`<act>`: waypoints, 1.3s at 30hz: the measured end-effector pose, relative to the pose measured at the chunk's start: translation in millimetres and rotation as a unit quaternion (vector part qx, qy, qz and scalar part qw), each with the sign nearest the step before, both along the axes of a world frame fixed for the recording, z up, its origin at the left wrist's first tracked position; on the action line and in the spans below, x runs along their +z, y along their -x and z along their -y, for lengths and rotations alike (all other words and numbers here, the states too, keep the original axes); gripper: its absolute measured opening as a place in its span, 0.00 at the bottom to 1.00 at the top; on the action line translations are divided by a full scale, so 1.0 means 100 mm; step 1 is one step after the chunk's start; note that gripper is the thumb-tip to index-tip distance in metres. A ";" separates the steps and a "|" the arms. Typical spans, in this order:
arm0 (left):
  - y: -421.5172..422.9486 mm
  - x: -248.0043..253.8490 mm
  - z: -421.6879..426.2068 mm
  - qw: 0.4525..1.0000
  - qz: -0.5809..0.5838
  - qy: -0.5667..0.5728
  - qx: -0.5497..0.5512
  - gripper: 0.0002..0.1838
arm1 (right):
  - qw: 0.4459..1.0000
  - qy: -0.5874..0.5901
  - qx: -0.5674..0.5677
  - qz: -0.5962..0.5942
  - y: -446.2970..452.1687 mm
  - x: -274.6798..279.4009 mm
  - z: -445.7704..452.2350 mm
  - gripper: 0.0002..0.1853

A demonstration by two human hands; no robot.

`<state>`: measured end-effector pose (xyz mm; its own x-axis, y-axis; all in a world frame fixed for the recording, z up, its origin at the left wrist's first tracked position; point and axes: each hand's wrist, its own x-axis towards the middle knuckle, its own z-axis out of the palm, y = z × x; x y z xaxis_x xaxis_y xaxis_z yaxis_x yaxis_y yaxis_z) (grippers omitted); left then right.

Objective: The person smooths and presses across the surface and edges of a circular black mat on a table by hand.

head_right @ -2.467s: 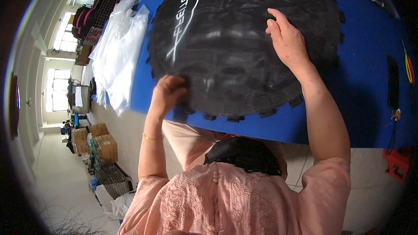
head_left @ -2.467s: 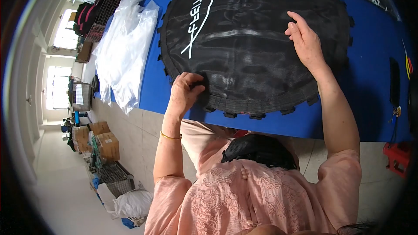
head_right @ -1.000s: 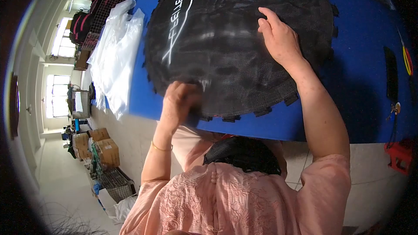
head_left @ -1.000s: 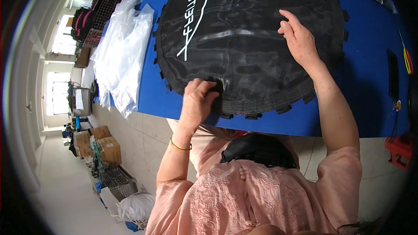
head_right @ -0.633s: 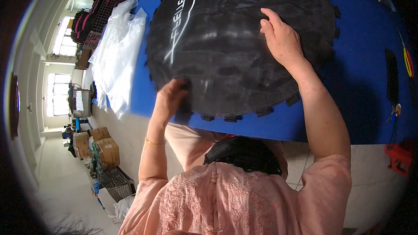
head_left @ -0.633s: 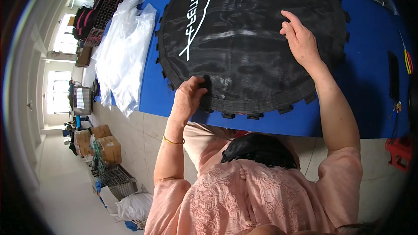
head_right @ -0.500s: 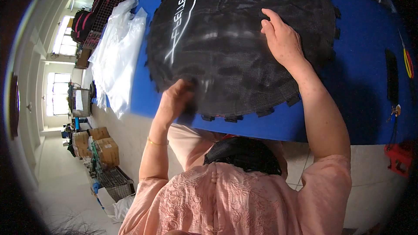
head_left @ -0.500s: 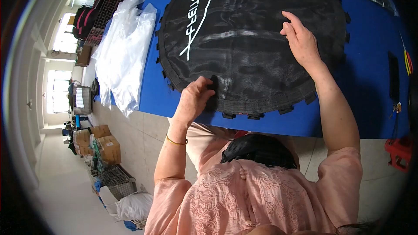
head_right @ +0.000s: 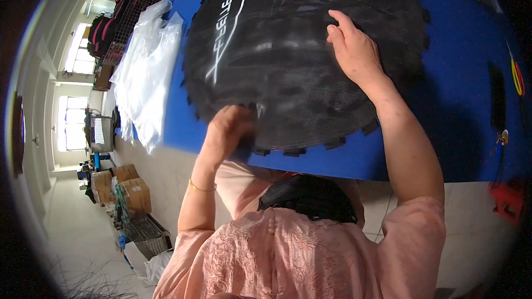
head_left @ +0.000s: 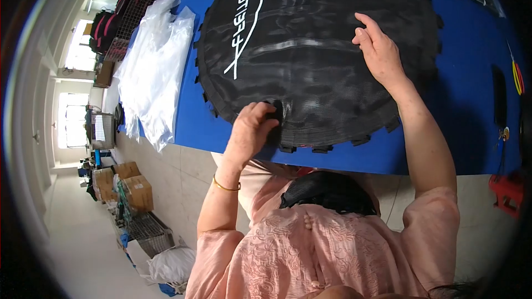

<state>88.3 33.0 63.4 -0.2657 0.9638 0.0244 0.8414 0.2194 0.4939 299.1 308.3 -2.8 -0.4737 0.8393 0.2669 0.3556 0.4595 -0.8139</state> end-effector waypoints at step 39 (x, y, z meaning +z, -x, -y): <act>-0.98 -0.10 -0.66 0.960 -0.075 -0.011 -0.268 0.32 | 0.995 -0.051 -0.060 -0.054 -0.16 0.05 -0.26 0.21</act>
